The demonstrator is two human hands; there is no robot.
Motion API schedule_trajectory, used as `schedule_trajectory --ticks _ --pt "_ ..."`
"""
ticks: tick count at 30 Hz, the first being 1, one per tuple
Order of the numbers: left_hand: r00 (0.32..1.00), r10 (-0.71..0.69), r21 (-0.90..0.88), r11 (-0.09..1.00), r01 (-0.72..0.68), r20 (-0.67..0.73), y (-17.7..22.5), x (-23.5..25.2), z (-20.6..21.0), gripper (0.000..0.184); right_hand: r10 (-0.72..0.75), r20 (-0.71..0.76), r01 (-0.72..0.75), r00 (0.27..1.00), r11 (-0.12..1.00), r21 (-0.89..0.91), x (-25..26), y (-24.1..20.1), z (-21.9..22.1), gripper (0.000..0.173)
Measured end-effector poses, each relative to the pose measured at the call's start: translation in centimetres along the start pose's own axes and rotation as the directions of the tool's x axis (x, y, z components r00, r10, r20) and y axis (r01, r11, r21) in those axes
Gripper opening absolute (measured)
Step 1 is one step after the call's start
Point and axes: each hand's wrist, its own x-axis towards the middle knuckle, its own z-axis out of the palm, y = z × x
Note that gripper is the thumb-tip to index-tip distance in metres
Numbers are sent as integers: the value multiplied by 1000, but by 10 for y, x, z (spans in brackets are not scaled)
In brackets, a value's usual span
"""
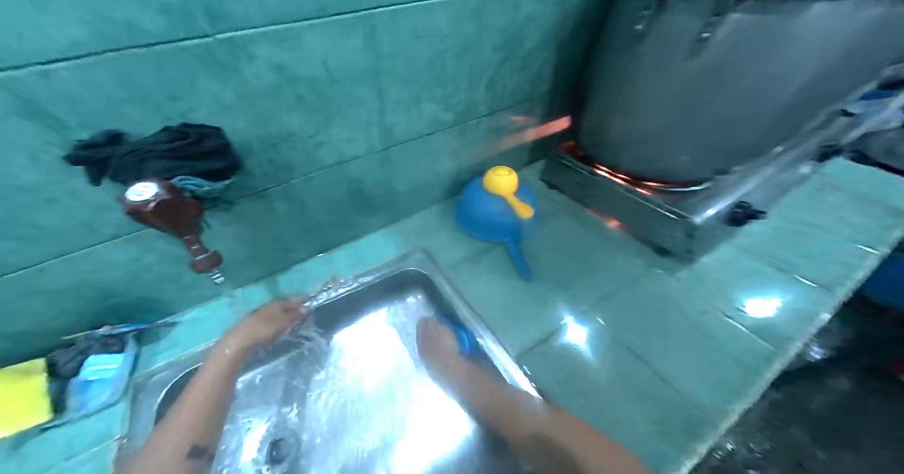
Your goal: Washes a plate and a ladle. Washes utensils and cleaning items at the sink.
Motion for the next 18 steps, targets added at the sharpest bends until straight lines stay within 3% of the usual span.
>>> schedule_trajectory --ticks 3,6,9,11,13,16,18 --pt "999 41 -25 999 -40 17 -14 -32 0 38 19 -208 33 978 969 244 50 -15 -20 77" --pt "999 32 -126 991 -36 -38 -35 -61 -4 38 -57 -244 139 968 933 332 52 -67 3 79" --pt "990 29 -176 983 -53 -137 -51 -74 -3 39 -421 -116 436 900 870 230 30 -139 42 61" --pt "983 41 -132 989 -65 -179 -58 -81 -4 42 -575 -10 564 818 798 213 14 -180 34 49" --pt "975 61 -35 997 -70 -213 -66 -90 -5 42 -658 -69 651 750 715 254 7 -198 13 47" --pt "969 50 -7 999 -53 -241 -77 -103 1 38 -746 -214 766 630 642 18 16 -199 -25 38" --pt "971 31 -32 999 -39 -236 -88 -113 7 38 -639 -298 668 709 744 -2 19 -174 -63 47"
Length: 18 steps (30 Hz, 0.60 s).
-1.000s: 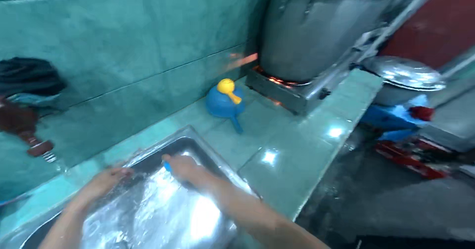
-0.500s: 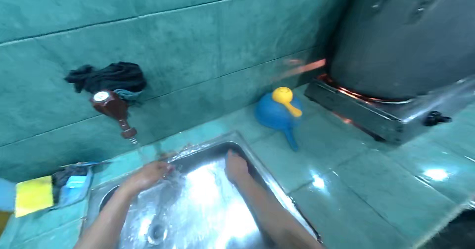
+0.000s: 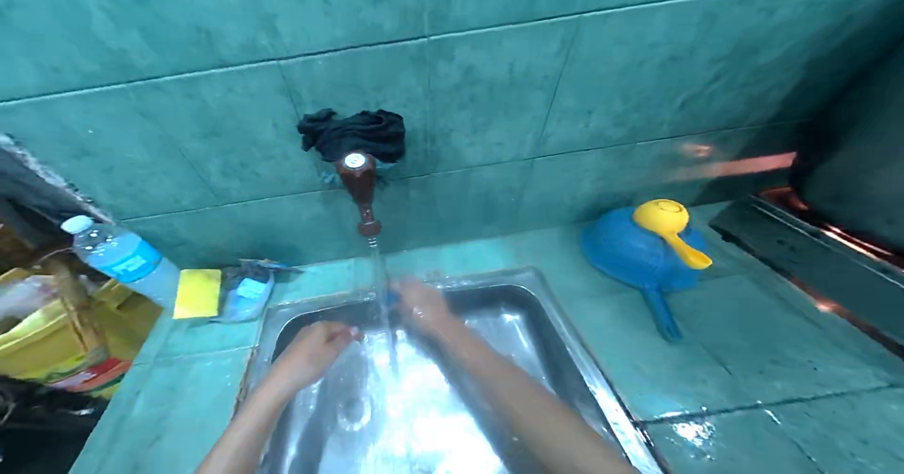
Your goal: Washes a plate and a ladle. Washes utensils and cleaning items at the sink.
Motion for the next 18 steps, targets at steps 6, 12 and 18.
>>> schedule_trajectory --ticks 6,12,18 --pt "994 -30 -70 997 38 107 -73 -51 33 42 660 -279 -657 698 745 118 -57 167 -87 61" --pt "987 -22 -117 992 40 159 -51 -40 46 40 465 -58 -453 884 879 146 -11 89 -33 64" --pt "999 -34 31 999 34 -21 -83 -98 50 40 478 -215 -460 852 878 129 15 147 -78 60"
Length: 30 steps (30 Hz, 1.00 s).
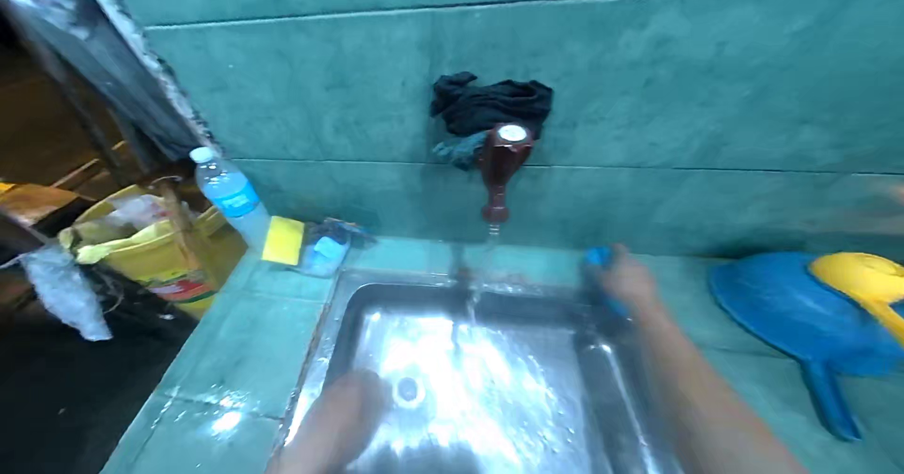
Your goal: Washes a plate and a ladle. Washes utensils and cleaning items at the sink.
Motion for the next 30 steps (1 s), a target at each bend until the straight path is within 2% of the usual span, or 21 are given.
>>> schedule_trajectory --ticks 2,6,8,10,12,13,15,17,19,21,22,23,25,27,29,30 --pt "996 -43 6 999 43 -79 -22 -17 1 39 30 41 -26 999 996 -83 1 -28 19 61" --pt "975 -149 -44 989 144 -164 -43 -32 -3 39 -246 191 264 950 961 -78 -51 -173 118 63" --pt "965 -188 -70 981 178 -183 -44 -39 -10 39 -362 292 402 885 912 -87 -78 -235 156 62" --pt "950 -250 -84 968 238 -189 -48 -57 -16 39 -485 440 564 756 824 -60 -96 -276 176 58" --pt "917 -326 -78 945 317 -232 -62 -89 -19 39 -539 573 645 618 763 22 -100 -299 183 60" --pt "892 -365 -77 931 358 -267 -72 -105 -20 40 -546 579 645 606 763 44 -93 -306 183 60" --pt "829 -452 -70 887 456 -329 -92 -133 -18 42 -542 520 619 660 785 32 -77 -314 190 61" --pt "763 -556 -54 818 573 -328 -110 -152 -15 47 -535 503 634 679 773 -33 -93 -326 203 62" --pt "706 -624 -41 758 651 -333 -124 -169 -11 51 -575 573 734 584 675 -72 -147 -336 208 61" --pt "667 -630 -93 751 654 -398 -135 -190 -6 50 -590 680 813 436 582 -17 -186 -339 200 56" --pt "645 -629 -136 753 643 -435 -140 -200 -3 49 -580 722 824 377 566 24 -188 -343 196 56" --pt "619 -626 -176 757 630 -475 -144 -210 1 48 -575 741 825 347 563 51 -182 -349 195 56" --pt "565 -607 -236 770 593 -559 -153 -227 13 46 -625 688 832 368 552 57 -168 -367 207 58" --pt "511 -593 -277 777 565 -622 -162 -243 24 45 -683 613 845 397 533 46 -169 -398 241 59" --pt "472 -598 -316 775 548 -648 -167 -254 35 44 -716 598 863 360 499 79 -199 -437 274 60" --pt "459 -600 -328 773 543 -655 -170 -258 39 43 -737 604 882 304 457 113 -225 -452 286 60"
